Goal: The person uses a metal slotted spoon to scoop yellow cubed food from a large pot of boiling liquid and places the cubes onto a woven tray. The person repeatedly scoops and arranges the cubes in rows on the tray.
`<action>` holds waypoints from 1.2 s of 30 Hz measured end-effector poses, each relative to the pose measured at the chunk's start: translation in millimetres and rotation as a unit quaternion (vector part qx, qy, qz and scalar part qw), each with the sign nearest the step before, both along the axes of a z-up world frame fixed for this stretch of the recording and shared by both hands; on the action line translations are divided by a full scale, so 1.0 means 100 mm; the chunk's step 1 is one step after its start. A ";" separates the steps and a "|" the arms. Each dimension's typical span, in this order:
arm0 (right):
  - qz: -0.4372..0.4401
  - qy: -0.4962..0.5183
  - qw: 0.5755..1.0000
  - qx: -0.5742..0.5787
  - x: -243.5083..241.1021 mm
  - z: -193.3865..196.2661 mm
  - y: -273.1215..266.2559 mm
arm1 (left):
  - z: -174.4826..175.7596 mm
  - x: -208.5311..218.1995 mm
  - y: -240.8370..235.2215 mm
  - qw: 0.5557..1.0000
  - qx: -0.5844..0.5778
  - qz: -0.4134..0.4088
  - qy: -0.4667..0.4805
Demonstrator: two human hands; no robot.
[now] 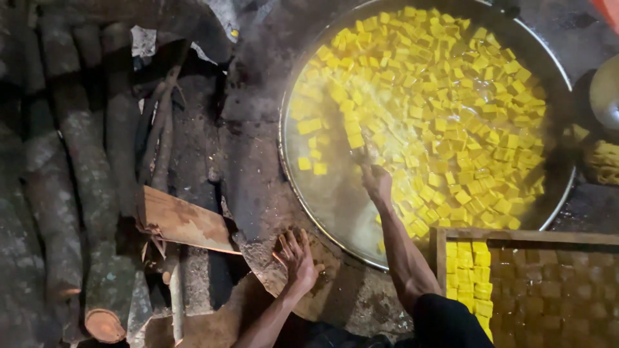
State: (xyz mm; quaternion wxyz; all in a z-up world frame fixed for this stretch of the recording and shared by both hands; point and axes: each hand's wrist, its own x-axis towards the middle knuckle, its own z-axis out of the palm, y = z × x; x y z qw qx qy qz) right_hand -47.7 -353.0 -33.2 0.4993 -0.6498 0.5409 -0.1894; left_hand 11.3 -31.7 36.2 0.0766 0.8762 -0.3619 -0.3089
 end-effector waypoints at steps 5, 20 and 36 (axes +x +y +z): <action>-0.074 -0.157 0.982 0.077 -0.39 0.62 0.24 | 0.08 -0.03 -0.05 0.999 0.030 -0.006 -0.034; -0.270 0.161 0.934 -0.171 -4.67 1.62 2.11 | -0.28 -0.86 -1.27 0.912 -0.359 -0.200 0.003; -0.266 0.377 0.850 -0.255 -5.05 0.83 2.69 | -0.55 -3.05 -3.32 0.752 -0.334 -0.567 -0.040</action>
